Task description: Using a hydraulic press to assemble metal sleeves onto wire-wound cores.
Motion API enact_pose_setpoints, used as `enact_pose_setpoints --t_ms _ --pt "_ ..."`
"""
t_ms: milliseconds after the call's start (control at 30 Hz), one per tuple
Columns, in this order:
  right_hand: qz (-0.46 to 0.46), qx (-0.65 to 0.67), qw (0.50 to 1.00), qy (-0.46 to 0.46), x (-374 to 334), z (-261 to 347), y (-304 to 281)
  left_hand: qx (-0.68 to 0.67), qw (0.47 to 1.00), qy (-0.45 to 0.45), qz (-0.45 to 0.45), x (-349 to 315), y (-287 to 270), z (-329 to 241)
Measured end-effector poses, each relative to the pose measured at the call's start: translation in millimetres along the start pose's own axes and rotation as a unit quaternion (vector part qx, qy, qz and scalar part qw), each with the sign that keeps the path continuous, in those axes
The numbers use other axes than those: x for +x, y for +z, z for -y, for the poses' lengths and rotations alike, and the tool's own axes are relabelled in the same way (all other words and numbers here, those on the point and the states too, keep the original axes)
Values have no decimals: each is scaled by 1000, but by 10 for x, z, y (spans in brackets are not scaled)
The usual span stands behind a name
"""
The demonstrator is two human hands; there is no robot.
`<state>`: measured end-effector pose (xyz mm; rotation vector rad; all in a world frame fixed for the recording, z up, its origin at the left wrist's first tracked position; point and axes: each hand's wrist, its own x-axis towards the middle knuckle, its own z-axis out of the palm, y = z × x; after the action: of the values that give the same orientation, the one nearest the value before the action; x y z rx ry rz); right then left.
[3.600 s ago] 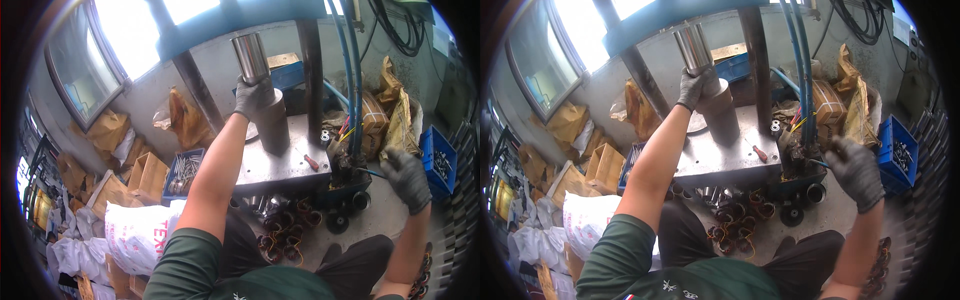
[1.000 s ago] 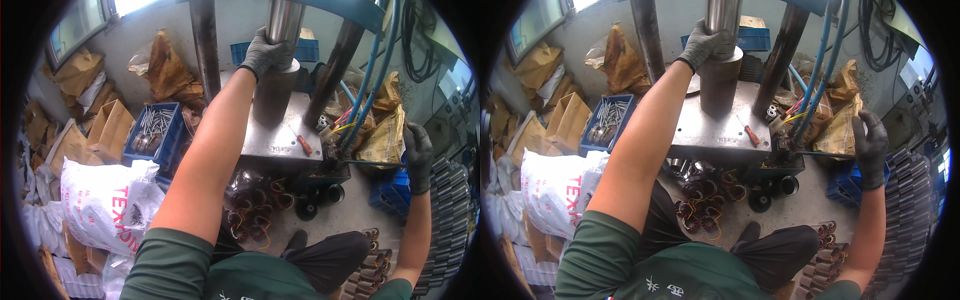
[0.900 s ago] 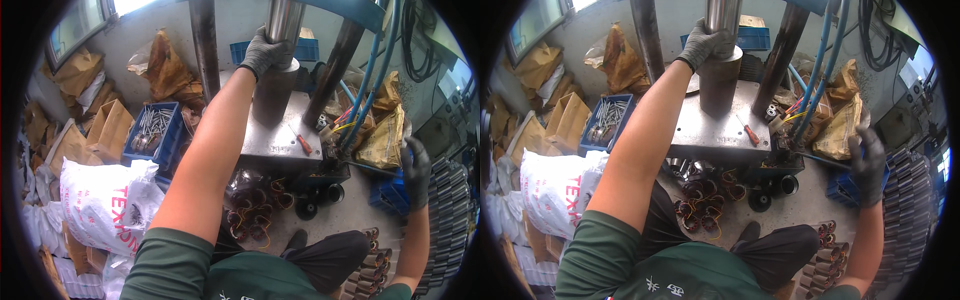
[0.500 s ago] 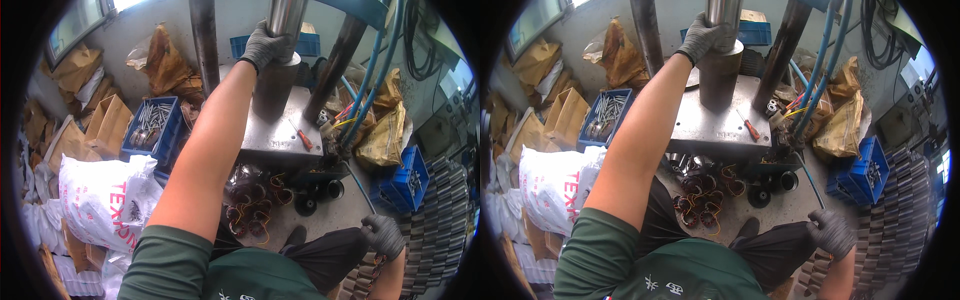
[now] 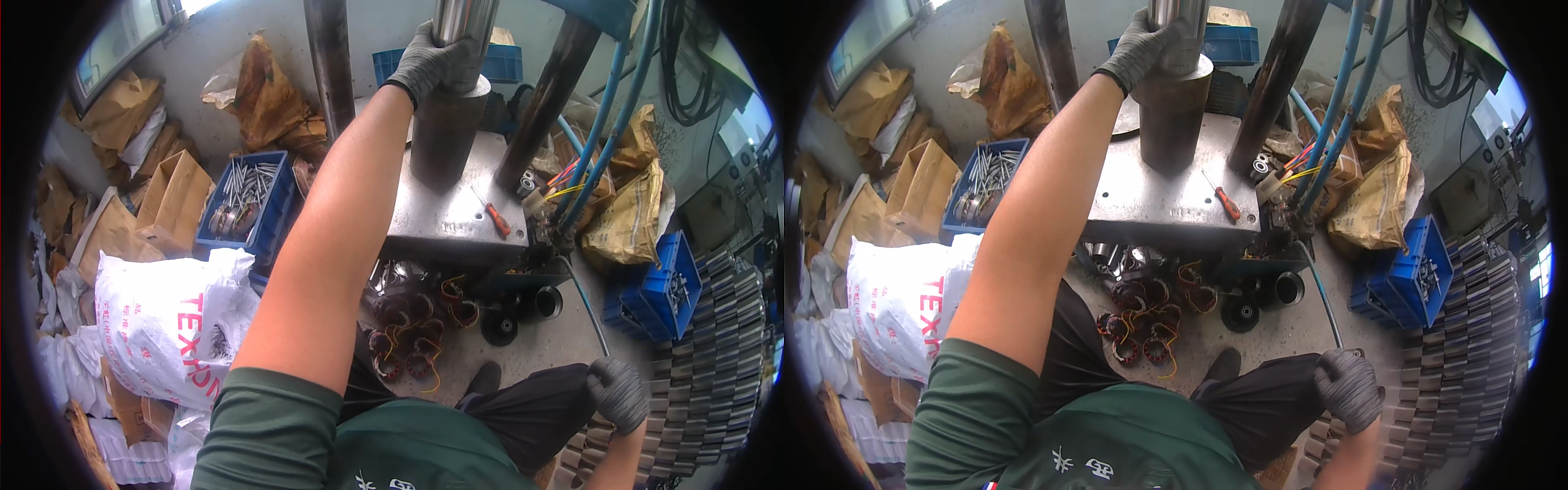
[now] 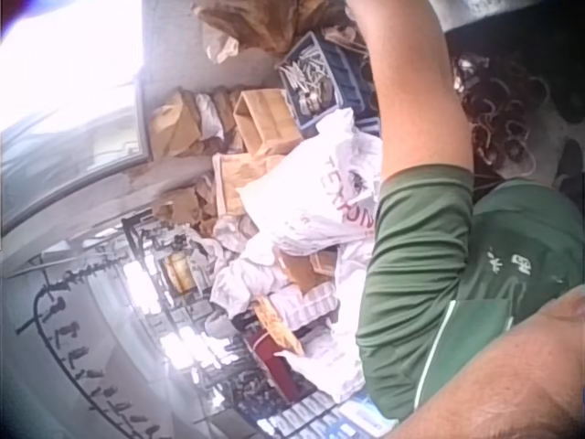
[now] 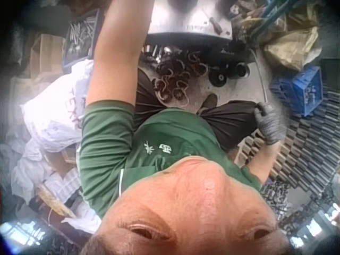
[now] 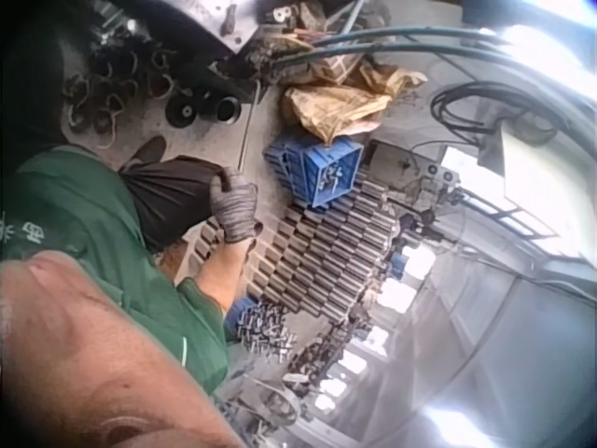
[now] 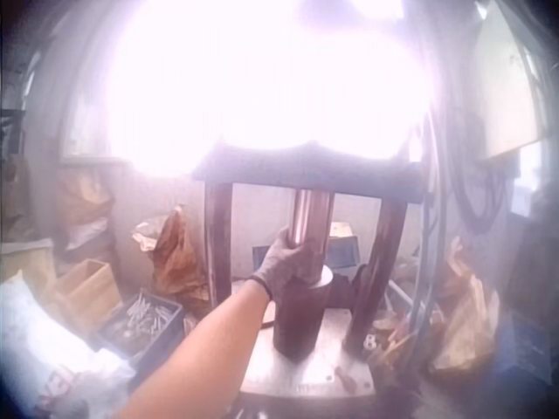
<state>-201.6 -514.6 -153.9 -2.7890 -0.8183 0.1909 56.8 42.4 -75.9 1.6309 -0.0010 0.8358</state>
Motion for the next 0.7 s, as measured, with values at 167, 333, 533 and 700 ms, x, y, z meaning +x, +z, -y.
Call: enact_pose_setpoints --t_ms 167,333,533,700 --pt "-46 -2 999 15 -97 2 182 44 999 6 18 -53 -73 -26" --pt "-51 -32 998 21 -84 18 174 56 998 7 15 -26 -89 34" --pt "-29 -36 998 33 -84 46 158 82 997 13 9 -19 -66 47" --pt "-23 -39 999 13 -64 56 85 64 998 15 16 -13 -67 60"
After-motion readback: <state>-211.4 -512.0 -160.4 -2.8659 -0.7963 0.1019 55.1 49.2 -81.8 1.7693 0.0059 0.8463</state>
